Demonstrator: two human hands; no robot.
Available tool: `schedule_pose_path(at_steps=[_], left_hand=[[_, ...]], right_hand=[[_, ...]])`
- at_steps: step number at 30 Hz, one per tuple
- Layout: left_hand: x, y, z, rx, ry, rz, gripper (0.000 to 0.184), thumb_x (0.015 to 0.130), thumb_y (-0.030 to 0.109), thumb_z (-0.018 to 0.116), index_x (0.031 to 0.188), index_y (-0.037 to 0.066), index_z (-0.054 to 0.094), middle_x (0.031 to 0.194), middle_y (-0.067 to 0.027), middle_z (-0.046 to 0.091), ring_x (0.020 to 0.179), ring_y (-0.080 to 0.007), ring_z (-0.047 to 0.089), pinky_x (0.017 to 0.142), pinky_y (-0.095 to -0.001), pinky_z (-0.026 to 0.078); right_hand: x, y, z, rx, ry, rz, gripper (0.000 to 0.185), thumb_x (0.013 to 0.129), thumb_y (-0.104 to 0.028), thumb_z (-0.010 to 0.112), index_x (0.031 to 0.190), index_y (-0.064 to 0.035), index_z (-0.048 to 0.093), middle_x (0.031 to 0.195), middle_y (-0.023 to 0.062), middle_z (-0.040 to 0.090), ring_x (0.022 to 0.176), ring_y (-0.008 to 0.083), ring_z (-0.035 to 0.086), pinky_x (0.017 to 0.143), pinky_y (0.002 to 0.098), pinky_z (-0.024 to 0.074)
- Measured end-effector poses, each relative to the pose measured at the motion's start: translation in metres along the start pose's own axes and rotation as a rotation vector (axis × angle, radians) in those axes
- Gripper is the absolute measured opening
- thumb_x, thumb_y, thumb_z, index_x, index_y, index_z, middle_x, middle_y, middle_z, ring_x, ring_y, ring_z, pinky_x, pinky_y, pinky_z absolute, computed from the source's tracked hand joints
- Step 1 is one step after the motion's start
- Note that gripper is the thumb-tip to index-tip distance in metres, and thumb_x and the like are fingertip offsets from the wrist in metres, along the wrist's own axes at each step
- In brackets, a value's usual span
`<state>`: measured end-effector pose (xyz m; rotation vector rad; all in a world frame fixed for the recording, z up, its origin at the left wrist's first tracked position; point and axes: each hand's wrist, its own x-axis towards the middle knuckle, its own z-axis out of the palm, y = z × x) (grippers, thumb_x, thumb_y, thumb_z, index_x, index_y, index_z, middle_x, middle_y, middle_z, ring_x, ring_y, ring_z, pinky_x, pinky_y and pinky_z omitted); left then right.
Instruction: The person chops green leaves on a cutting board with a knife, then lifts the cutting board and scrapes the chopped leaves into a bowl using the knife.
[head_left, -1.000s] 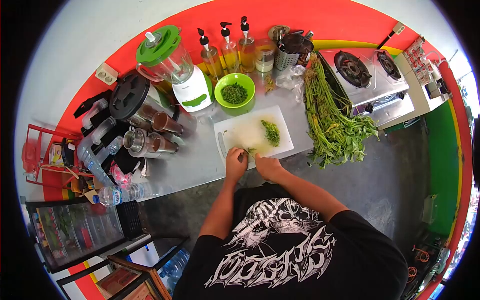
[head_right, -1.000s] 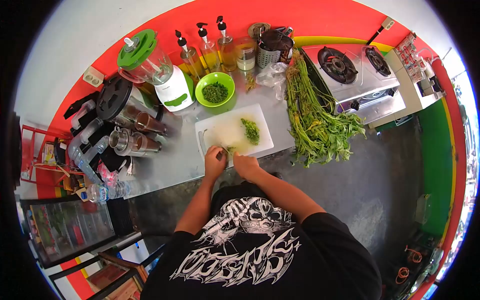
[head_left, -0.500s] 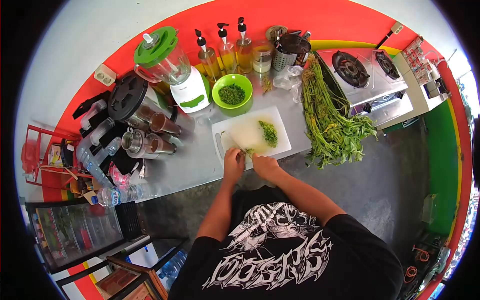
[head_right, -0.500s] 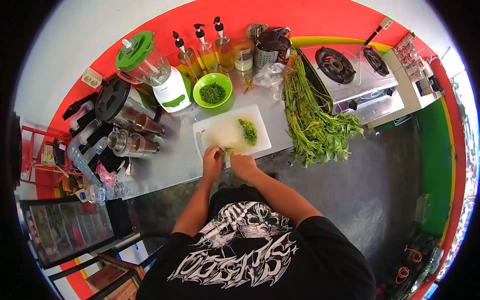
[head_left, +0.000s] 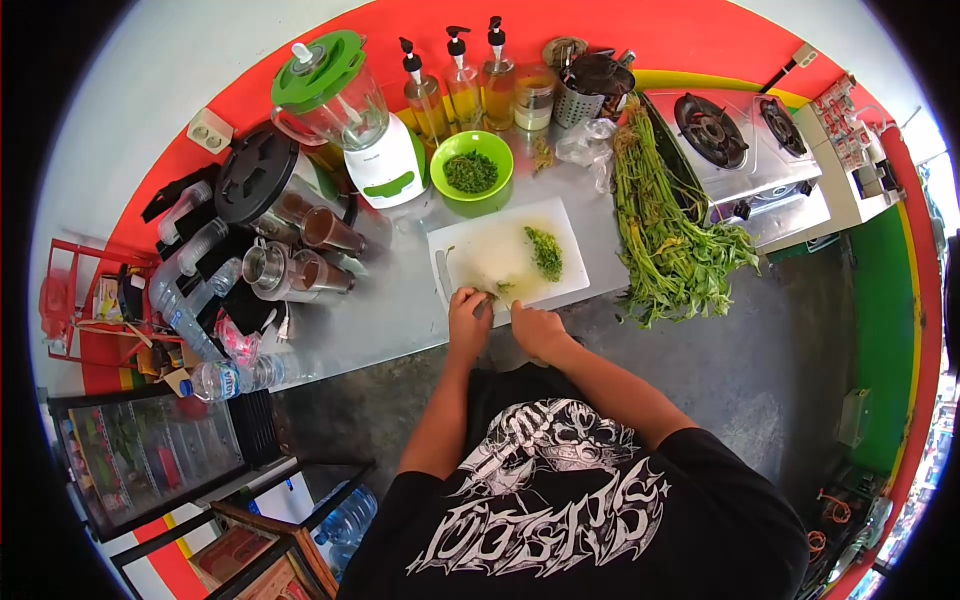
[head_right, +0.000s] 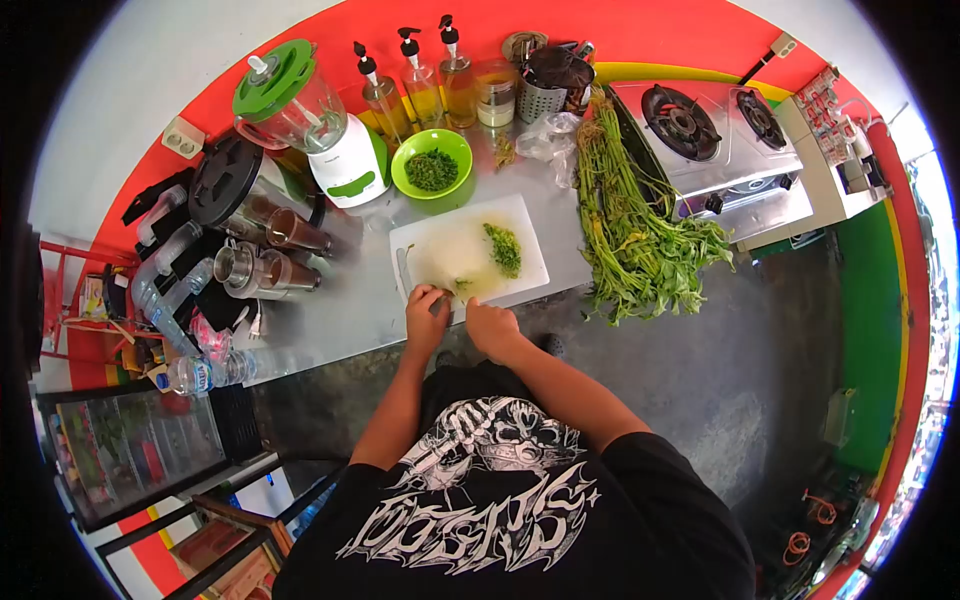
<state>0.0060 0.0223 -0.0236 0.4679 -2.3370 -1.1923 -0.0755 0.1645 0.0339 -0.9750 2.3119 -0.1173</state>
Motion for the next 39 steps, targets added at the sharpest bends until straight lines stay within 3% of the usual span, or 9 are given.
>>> schedule_pose_path(at_steps=[7,13,17,19,29,32,39], left_hand=[[-0.001,0.006,-0.005,0.031,0.001,-0.008,0.016,0.078,0.004,0.072,0.093,0.002,0.068,0.095,-0.0116,0.060,0.093,-0.0321,0.059,0.084,-0.0402,0.048],[0.001,0.002,-0.004,-0.051,0.041,-0.089,0.016,0.076,0.004,0.072,0.091,-0.002,0.068,0.090,-0.0114,0.063,0.082,-0.0263,0.063,0.075,-0.0336,0.050],[0.000,0.000,-0.003,-0.093,0.012,-0.153,0.015,0.076,0.007,0.072,0.089,0.001,0.070,0.091,-0.0129,0.062,0.088,-0.0321,0.062,0.081,-0.0392,0.049],[0.002,0.000,-0.004,-0.035,0.031,-0.049,0.015,0.076,0.003,0.072,0.090,-0.002,0.069,0.088,-0.0109,0.063,0.079,-0.0250,0.062,0.073,-0.0328,0.049],[0.003,0.007,-0.011,-0.091,0.015,-0.094,0.014,0.075,0.004,0.071,0.089,0.001,0.070,0.087,-0.0103,0.062,0.078,-0.0239,0.060,0.073,-0.0332,0.049],[0.006,0.007,-0.012,-0.119,0.004,-0.148,0.015,0.075,0.005,0.072,0.089,0.000,0.069,0.088,-0.0095,0.062,0.076,-0.0216,0.059,0.072,-0.0317,0.049],[0.003,0.002,-0.007,-0.106,0.029,-0.166,0.020,0.074,0.004,0.074,0.092,-0.001,0.067,0.089,-0.0087,0.062,0.075,-0.0198,0.059,0.071,-0.0307,0.049]], right_hand=[[0.002,-0.011,-0.015,-0.006,0.004,0.014,0.024,0.087,-0.010,0.059,0.108,0.0012,0.052,0.098,0.0244,0.070,0.091,0.0379,0.072,0.078,0.0456,0.0575],[0.003,-0.015,0.003,0.055,0.040,0.047,0.025,0.088,-0.009,0.057,0.109,0.0007,0.047,0.097,0.0248,0.070,0.092,0.0416,0.070,0.080,0.0501,0.0560],[0.013,-0.011,0.002,0.055,0.043,0.039,0.028,0.086,-0.009,0.060,0.110,0.0007,0.050,0.100,0.0254,0.070,0.094,0.0390,0.071,0.080,0.0482,0.0569],[0.011,-0.009,-0.003,0.037,0.036,0.012,0.023,0.090,-0.012,0.054,0.109,0.0000,0.049,0.097,0.0262,0.069,0.093,0.0416,0.070,0.080,0.0507,0.0558],[-0.001,-0.013,-0.003,0.134,0.004,0.022,0.024,0.092,-0.015,0.051,0.108,0.0024,0.048,0.095,0.0292,0.068,0.092,0.0460,0.068,0.082,0.0547,0.0539],[-0.002,-0.014,-0.007,0.217,-0.091,0.038,0.029,0.091,-0.017,0.051,0.112,0.0028,0.048,0.104,0.0303,0.067,0.100,0.0466,0.066,0.085,0.0549,0.0530],[0.002,-0.011,0.001,0.196,-0.018,0.016,0.028,0.092,-0.019,0.052,0.110,0.0022,0.046,0.098,0.0287,0.068,0.094,0.0466,0.067,0.083,0.0545,0.0538]])
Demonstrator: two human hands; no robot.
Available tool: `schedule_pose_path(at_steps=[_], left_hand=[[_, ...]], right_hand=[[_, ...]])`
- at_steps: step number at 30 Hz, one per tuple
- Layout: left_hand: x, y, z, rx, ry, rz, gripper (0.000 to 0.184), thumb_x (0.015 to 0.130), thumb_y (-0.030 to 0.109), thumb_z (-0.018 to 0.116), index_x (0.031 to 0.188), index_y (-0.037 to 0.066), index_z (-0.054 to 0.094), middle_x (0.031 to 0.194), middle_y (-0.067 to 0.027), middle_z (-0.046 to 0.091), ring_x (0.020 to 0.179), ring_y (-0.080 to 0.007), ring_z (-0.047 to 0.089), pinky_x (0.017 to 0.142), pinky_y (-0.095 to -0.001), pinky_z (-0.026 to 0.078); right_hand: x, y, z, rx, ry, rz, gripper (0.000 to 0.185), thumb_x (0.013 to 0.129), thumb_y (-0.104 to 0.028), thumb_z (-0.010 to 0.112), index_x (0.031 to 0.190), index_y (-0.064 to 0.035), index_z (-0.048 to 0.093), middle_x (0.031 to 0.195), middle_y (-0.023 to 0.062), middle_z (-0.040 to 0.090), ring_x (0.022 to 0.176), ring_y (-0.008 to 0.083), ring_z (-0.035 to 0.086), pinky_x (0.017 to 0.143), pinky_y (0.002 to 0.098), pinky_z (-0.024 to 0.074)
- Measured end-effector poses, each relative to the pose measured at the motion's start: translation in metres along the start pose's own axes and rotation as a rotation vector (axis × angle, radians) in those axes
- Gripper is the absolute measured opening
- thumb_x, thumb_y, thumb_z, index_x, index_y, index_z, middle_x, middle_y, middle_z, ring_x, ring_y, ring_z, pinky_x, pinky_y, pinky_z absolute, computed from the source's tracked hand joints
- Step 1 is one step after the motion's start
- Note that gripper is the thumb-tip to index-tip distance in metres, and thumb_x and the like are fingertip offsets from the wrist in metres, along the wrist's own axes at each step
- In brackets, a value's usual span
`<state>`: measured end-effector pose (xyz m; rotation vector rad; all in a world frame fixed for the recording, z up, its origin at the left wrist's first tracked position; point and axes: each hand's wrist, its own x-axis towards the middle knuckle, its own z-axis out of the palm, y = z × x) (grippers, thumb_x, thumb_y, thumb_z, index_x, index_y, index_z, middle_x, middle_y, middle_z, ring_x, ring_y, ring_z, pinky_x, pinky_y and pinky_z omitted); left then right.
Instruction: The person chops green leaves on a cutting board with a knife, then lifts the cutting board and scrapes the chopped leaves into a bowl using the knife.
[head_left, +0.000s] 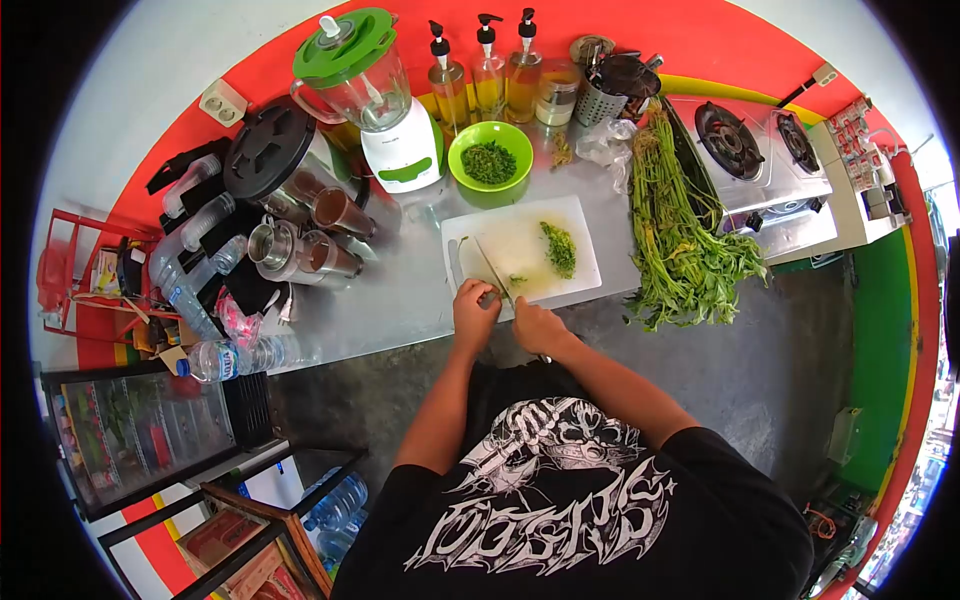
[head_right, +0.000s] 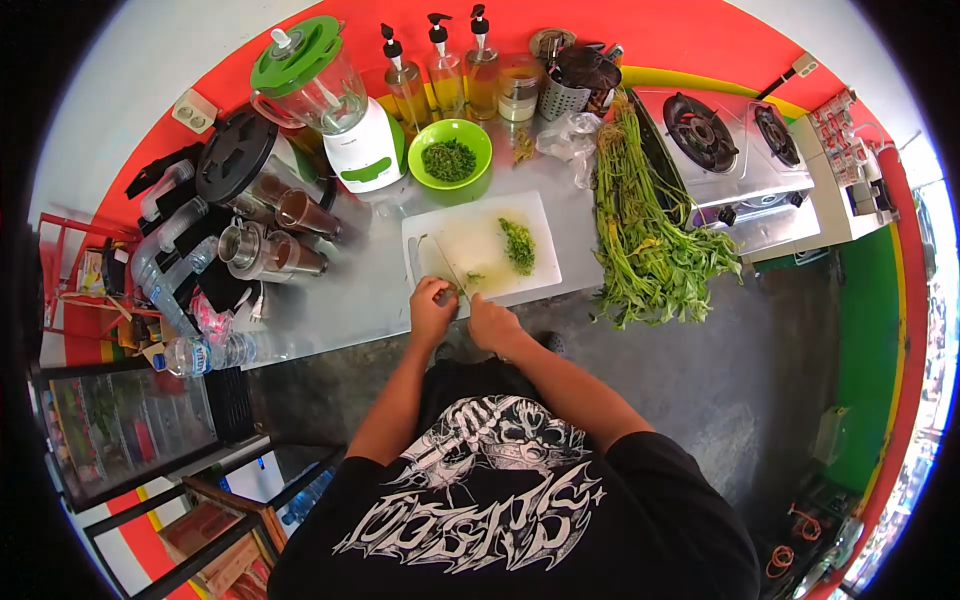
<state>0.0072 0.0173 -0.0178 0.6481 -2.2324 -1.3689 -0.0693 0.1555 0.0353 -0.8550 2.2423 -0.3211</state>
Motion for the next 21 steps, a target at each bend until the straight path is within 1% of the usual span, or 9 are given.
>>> schedule_pose_path(at_steps=[1,2,3,5,10,12,16,18,21], left_hand=[[0.000,-0.001,0.000,0.011,-0.014,0.007,0.020,0.073,0.004,0.074,0.091,-0.001,0.067,0.089,-0.0089,0.062,0.075,-0.0201,0.059,0.071,-0.0309,0.049],[0.001,-0.001,0.000,0.021,-0.026,0.015,0.020,0.073,0.004,0.074,0.091,-0.001,0.067,0.089,-0.0091,0.062,0.075,-0.0205,0.059,0.071,-0.0312,0.049],[0.001,0.000,0.001,0.015,0.018,0.013,0.017,0.073,0.004,0.074,0.089,0.000,0.068,0.088,-0.0088,0.062,0.075,-0.0210,0.059,0.070,-0.0319,0.049],[0.000,-0.001,0.001,0.006,0.014,0.016,0.017,0.073,0.004,0.074,0.088,0.000,0.068,0.088,-0.0089,0.062,0.075,-0.0212,0.059,0.070,-0.0321,0.049],[-0.001,0.002,-0.001,0.015,-0.004,0.040,0.019,0.073,0.005,0.074,0.090,-0.001,0.067,0.088,-0.0093,0.061,0.076,-0.0216,0.059,0.071,-0.0324,0.049],[0.000,0.002,0.000,0.002,-0.007,0.000,0.016,0.075,0.006,0.072,0.089,0.001,0.067,0.089,-0.0100,0.060,0.081,-0.0263,0.060,0.074,-0.0352,0.049],[0.001,0.007,-0.001,0.019,0.003,0.017,0.015,0.074,0.005,0.072,0.088,0.000,0.066,0.090,-0.0104,0.060,0.081,-0.0269,0.060,0.074,-0.0354,0.050],[0.000,0.008,-0.004,0.001,-0.024,0.031,0.016,0.073,0.004,0.072,0.087,0.001,0.066,0.090,-0.0106,0.060,0.082,-0.0274,0.061,0.074,-0.0358,0.050],[0.001,0.006,-0.003,0.008,-0.023,0.041,0.016,0.072,0.004,0.072,0.087,0.000,0.066,0.090,-0.0105,0.060,0.084,-0.0276,0.061,0.075,-0.0367,0.050]], right_hand=[[0.003,-0.001,0.007,0.002,0.026,0.013,0.028,0.090,-0.014,0.054,0.111,0.0021,0.046,0.099,0.0283,0.068,0.095,0.0453,0.068,0.082,0.0530,0.0548],[0.005,0.000,0.009,0.001,0.026,0.013,0.028,0.090,-0.014,0.054,0.111,0.0021,0.046,0.099,0.0283,0.068,0.095,0.0453,0.068,0.082,0.0530,0.0548],[0.007,-0.002,0.007,-0.047,0.016,0.014,0.028,0.089,-0.012,0.056,0.111,0.0021,0.046,0.100,0.0283,0.068,0.095,0.0448,0.068,0.082,0.0524,0.0551],[0.009,-0.004,0.000,-0.093,0.000,-0.001,0.032,0.085,-0.007,0.060,0.112,0.0023,0.046,0.103,0.0283,0.067,0.097,0.0441,0.068,0.082,0.0507,0.0559],[0.003,-0.008,-0.002,-0.141,-0.033,0.031,0.030,0.084,-0.007,0.061,0.110,0.0026,0.048,0.104,0.0286,0.067,0.096,0.0432,0.069,0.081,0.0496,0.0565],[-0.002,-0.009,0.003,-0.111,0.020,0.019,0.029,0.085,-0.010,0.060,0.109,0.0024,0.049,0.102,0.0282,0.068,0.094,0.0425,0.070,0.080,0.0490,0.0570],[0.009,-0.009,0.003,-0.099,0.032,0.034,0.028,0.087,-0.011,0.059,0.109,0.0021,0.049,0.098,0.0275,0.069,0.093,0.0431,0.070,0.079,0.0492,0.0573],[0.012,-0.007,0.002,-0.126,0.038,-0.017,0.025,0.091,-0.015,0.054,0.107,0.0022,0.048,0.095,0.0283,0.068,0.092,0.0456,0.068,0.080,0.0537,0.0554],[0.008,-0.006,0.004,-0.115,-0.005,0.008,0.025,0.091,-0.015,0.054,0.108,0.0022,0.048,0.096,0.0285,0.068,0.093,0.0458,0.068,0.081,0.0539,0.0550]])
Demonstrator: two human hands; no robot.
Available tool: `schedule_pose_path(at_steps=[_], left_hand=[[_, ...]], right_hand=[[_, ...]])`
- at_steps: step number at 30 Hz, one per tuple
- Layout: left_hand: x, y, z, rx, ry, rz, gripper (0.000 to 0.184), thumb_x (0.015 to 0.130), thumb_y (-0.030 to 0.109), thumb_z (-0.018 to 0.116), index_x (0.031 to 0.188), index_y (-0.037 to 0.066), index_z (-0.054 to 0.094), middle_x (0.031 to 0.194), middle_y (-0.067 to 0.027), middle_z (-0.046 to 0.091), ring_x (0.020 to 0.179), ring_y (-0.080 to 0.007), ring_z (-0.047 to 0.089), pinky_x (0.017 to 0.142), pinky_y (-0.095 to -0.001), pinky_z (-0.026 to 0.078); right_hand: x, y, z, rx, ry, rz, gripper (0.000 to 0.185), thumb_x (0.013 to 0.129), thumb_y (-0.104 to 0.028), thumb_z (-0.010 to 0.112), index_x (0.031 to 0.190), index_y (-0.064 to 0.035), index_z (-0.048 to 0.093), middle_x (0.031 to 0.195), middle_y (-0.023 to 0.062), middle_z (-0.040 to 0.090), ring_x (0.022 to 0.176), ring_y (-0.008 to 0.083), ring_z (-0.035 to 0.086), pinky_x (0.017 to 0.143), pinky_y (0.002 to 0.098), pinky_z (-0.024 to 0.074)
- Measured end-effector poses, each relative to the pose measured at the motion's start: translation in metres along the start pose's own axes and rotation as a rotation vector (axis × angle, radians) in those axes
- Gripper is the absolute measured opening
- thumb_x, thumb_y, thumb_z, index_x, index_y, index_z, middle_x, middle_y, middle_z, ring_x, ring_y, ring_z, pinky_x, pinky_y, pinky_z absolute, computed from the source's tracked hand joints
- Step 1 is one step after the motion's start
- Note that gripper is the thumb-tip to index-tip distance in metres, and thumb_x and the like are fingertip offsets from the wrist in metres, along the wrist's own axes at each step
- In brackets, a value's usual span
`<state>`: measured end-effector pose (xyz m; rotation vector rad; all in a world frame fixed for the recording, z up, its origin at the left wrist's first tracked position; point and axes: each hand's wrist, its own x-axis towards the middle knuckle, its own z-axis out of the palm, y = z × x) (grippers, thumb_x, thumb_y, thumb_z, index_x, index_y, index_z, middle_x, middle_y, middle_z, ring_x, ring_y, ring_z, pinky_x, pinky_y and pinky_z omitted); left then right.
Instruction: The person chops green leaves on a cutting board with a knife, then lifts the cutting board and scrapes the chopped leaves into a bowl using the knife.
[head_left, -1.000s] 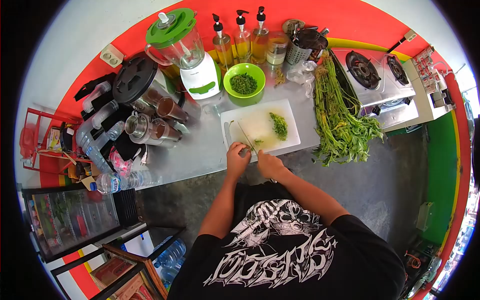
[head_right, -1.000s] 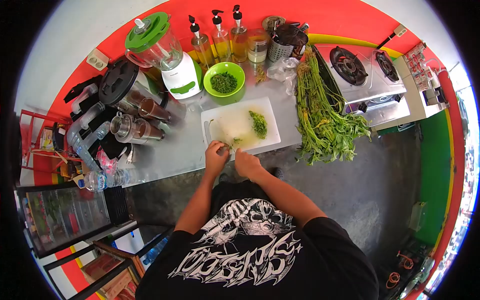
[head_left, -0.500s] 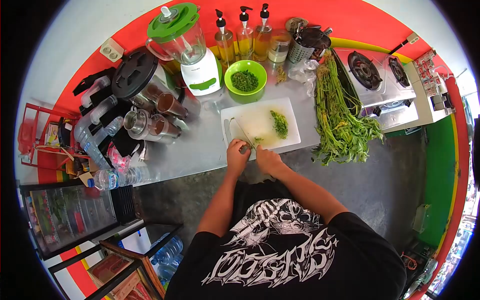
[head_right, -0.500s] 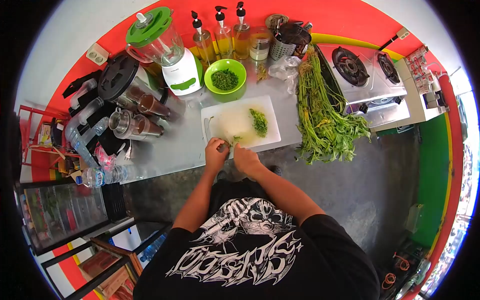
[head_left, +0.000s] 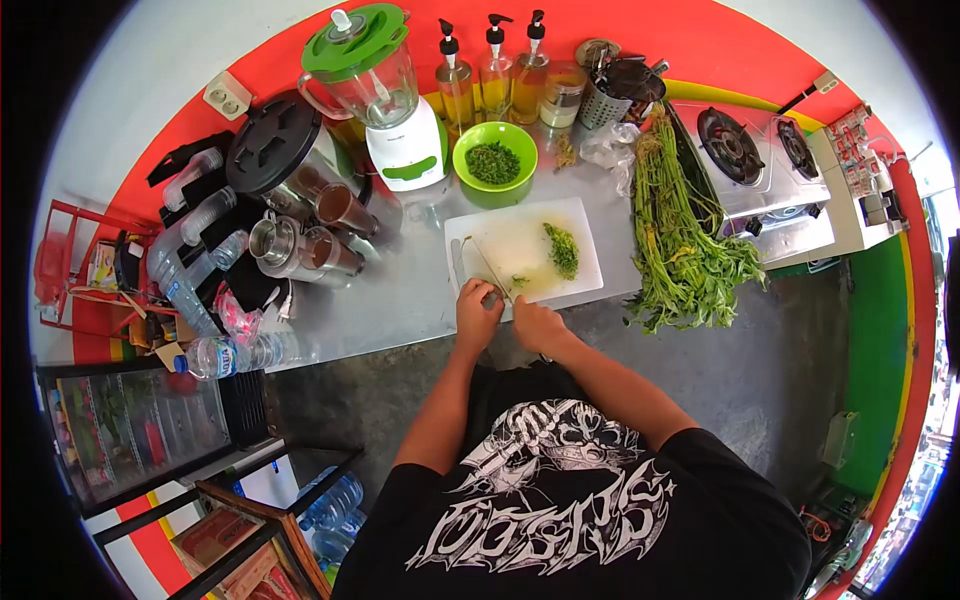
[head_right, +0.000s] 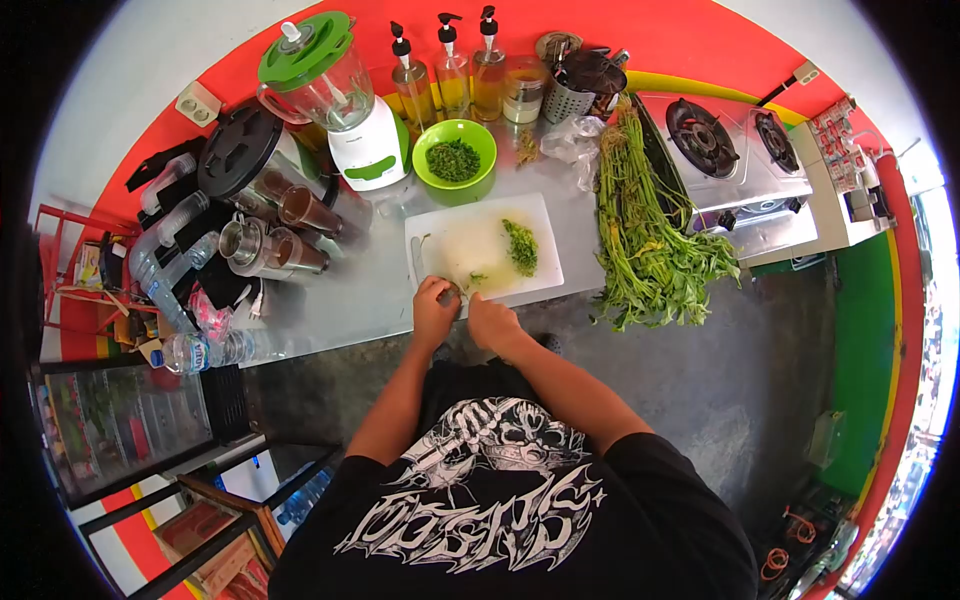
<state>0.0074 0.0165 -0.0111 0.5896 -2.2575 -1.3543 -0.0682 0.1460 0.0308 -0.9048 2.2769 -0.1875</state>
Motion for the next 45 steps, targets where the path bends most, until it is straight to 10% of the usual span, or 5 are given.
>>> schedule_pose_path(at_steps=[31,45], left_hand=[[-0.003,-0.010,-0.006,-0.263,-0.008,-0.087,0.013,0.083,-0.007,0.059,0.088,0.003,0.053,0.077,0.0000,0.053,0.070,-0.0085,0.046,0.067,-0.0235,0.042],[-0.052,-0.031,-0.092,0.244,0.271,-0.188,0.018,0.079,0.000,0.069,0.096,0.005,0.066,0.093,-0.0077,0.061,0.087,-0.0246,0.054,0.078,-0.0364,0.047]], right_hand=[[-0.010,0.021,0.012,0.054,0.227,0.151,0.031,0.097,-0.029,0.051,0.110,-0.0008,0.047,0.091,0.0288,0.068,0.085,0.0485,0.067,0.076,0.0578,0.0535],[-0.020,0.048,-0.001,0.194,0.273,0.252,0.045,0.095,-0.033,0.055,0.125,-0.0017,0.045,0.099,0.0310,0.067,0.094,0.0516,0.064,0.082,0.0600,0.0497]])
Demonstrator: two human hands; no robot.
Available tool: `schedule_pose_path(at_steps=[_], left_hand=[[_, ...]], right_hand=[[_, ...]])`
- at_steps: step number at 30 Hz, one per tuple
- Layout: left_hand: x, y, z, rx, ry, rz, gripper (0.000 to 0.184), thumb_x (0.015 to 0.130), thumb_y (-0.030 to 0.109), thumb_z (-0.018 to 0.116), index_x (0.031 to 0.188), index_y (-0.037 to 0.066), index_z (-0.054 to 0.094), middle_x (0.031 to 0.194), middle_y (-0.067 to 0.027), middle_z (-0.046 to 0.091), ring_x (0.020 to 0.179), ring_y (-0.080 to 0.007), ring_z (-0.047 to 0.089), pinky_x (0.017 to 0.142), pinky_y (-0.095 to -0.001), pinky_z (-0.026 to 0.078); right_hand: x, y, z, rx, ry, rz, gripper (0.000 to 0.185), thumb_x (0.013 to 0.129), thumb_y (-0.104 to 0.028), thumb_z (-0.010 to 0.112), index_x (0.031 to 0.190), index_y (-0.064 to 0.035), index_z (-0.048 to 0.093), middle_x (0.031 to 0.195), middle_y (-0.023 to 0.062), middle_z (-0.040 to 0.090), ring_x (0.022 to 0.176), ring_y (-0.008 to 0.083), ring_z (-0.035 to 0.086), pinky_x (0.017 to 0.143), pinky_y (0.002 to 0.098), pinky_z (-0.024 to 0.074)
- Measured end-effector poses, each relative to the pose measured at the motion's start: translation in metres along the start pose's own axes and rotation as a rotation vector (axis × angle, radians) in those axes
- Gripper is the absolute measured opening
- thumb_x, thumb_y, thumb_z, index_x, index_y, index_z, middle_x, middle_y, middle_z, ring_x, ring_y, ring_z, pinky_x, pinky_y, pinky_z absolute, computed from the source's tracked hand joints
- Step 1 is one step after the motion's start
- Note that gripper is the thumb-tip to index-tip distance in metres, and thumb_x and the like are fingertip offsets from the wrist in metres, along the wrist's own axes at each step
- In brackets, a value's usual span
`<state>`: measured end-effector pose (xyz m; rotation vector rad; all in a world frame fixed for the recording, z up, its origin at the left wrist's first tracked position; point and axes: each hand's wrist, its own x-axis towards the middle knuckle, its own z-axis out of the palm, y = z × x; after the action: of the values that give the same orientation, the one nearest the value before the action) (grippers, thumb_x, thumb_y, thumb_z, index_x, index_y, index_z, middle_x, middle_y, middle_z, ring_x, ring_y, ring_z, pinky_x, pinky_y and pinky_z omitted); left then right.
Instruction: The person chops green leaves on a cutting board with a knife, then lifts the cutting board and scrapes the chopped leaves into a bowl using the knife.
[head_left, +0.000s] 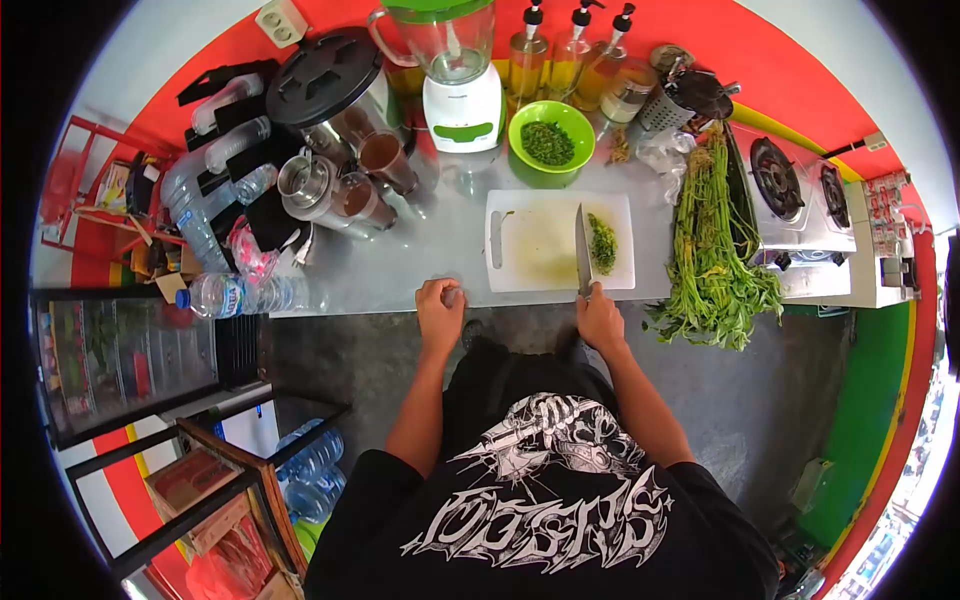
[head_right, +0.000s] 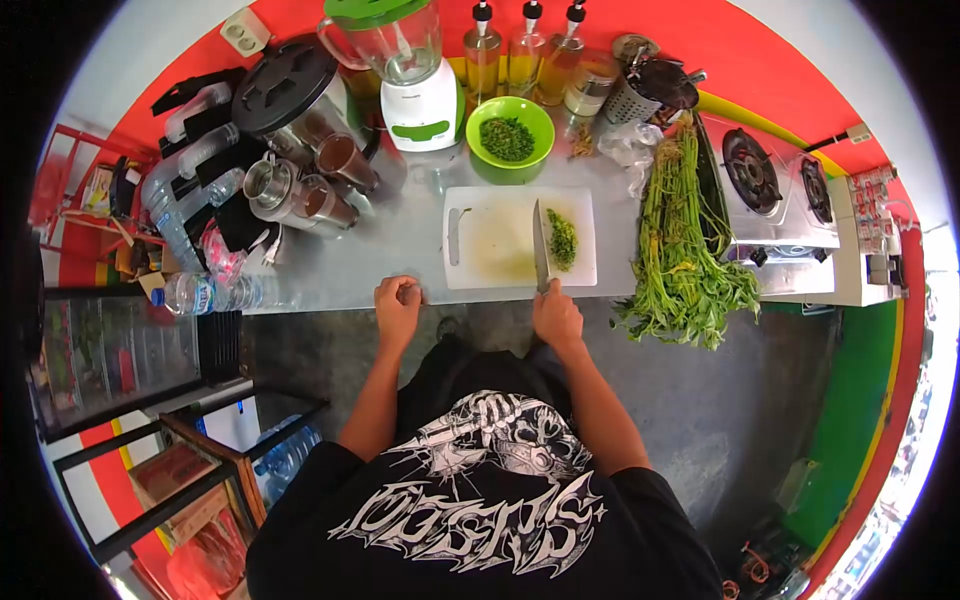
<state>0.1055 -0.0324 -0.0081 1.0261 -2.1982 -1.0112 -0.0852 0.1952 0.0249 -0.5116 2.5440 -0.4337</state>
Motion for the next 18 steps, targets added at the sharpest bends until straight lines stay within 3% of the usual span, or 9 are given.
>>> schedule_pose_path(at_steps=[5,11,18], left_hand=[[0.000,0.002,0.005,0.143,0.015,0.078,0.017,0.077,0.006,0.073,0.093,0.007,0.069,0.092,-0.0075,0.062,0.084,-0.0277,0.055,0.076,-0.0395,0.047],[0.002,0.003,0.024,0.329,0.024,0.164,0.006,0.079,0.009,0.067,0.079,0.008,0.062,0.081,-0.0083,0.058,0.080,-0.0316,0.056,0.073,-0.0443,0.046],[0.025,0.008,0.029,0.273,-0.022,0.193,0.006,0.083,0.009,0.065,0.085,0.007,0.061,0.085,-0.0098,0.059,0.082,-0.0325,0.057,0.074,-0.0453,0.046]], right_hand=[[0.003,-0.001,0.003,-0.015,-0.016,0.018,0.045,0.096,-0.033,0.054,0.126,-0.0014,0.045,0.099,0.0310,0.067,0.094,0.0514,0.064,0.083,0.0593,0.0492],[0.004,0.006,0.009,0.033,-0.001,0.006,0.042,0.096,-0.031,0.054,0.126,-0.0033,0.045,0.099,0.0292,0.068,0.095,0.0509,0.064,0.084,0.0589,0.0486],[0.005,0.012,0.006,0.029,-0.024,-0.044,0.048,0.096,-0.035,0.054,0.129,-0.0016,0.044,0.098,0.0314,0.067,0.092,0.0516,0.065,0.081,0.0597,0.0501]])
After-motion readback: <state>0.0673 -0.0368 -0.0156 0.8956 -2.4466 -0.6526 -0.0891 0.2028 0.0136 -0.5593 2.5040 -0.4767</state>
